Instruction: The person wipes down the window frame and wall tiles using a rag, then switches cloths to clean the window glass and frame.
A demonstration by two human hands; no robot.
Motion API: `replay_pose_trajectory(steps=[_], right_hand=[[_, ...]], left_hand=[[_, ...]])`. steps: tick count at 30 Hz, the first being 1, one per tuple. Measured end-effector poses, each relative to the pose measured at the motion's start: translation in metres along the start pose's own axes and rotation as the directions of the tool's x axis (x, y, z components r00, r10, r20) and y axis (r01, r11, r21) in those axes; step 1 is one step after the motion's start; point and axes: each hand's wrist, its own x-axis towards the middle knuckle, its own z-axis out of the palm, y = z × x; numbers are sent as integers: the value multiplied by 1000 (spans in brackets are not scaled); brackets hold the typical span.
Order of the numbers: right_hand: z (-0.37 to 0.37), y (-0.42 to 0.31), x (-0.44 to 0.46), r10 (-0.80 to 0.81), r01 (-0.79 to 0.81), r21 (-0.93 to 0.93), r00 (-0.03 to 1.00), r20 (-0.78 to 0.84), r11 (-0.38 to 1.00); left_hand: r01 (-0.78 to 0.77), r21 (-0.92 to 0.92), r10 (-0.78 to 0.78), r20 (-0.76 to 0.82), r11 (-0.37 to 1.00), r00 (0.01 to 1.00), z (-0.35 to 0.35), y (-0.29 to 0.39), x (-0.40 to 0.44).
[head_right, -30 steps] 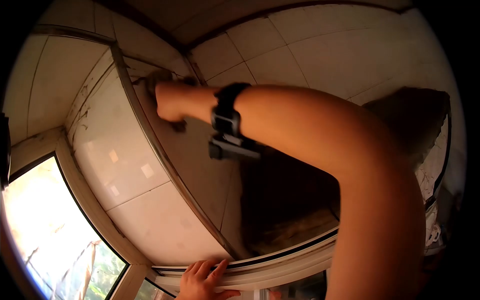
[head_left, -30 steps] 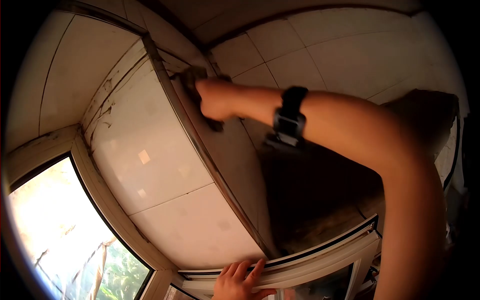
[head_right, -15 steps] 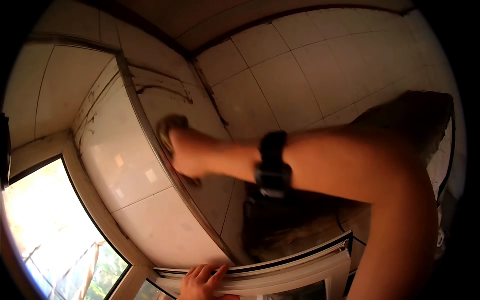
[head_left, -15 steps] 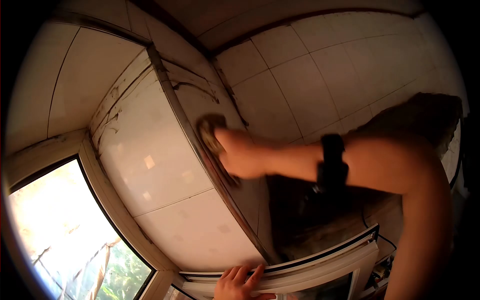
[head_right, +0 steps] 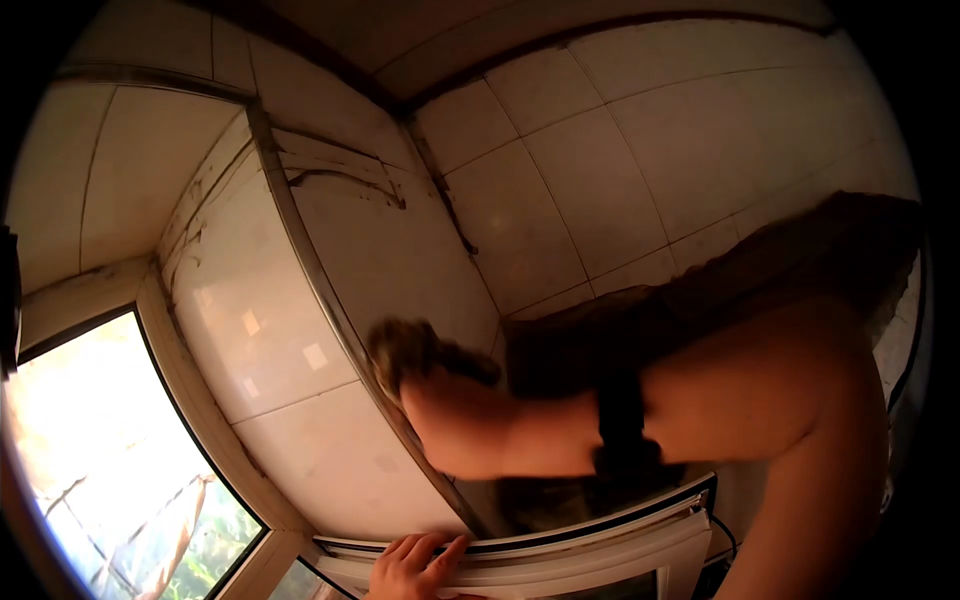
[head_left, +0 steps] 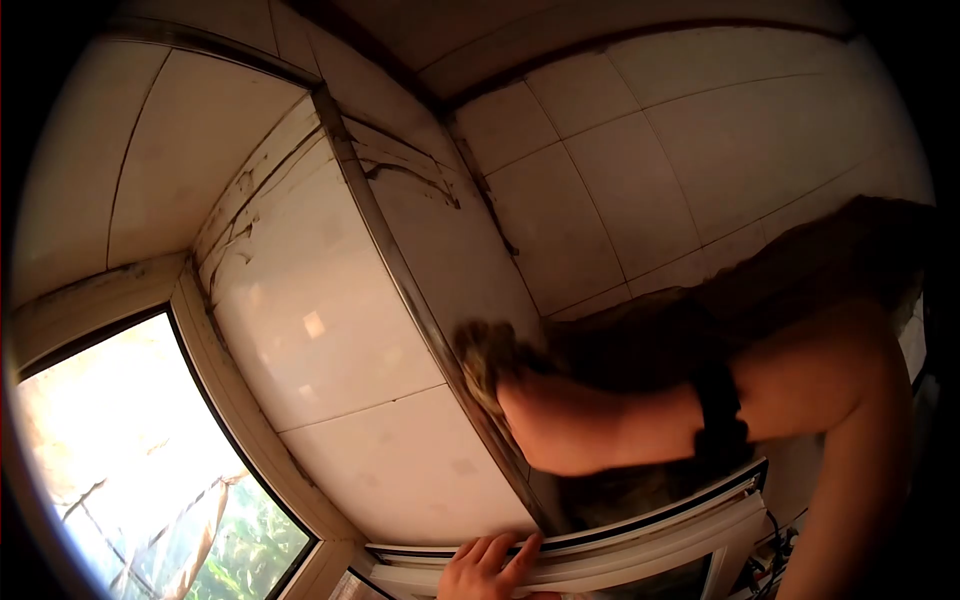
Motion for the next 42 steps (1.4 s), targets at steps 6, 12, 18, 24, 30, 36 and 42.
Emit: replay_pose_trajectory(steps=[6,12,18,24,30,36,42], right_hand=[[0,22,21,184,-183,27,983,-30,983],[-138,9,189,59,-141,-234,943,-327,962],[-75,117,194,107,-144,-392,988,-114,908],[56,151,50,440,-412,-153,855,277,898],[-5,149,129,321,-335,-124,940,-120,934],[-137,82,239,89,-174,-226,935,-343,958],[-28,170,174,277,-272,-314,960,-28,910]], left_hand=[[-3,-7,3,-12,1000,1000,-2,4,-3],[-11,-39,11,4,999,1000,-4,-1,-2],[0,-11,0,16,1000,1000,-4,0,1],[28,-7,-28,19,1000,999,2,-1,6],[3,17,-3,14,1000,1000,0,1,6],[4,4,-4,9,1000,1000,3,-1,9],[10,26,-10,18,1000,1000,5,0,11]])
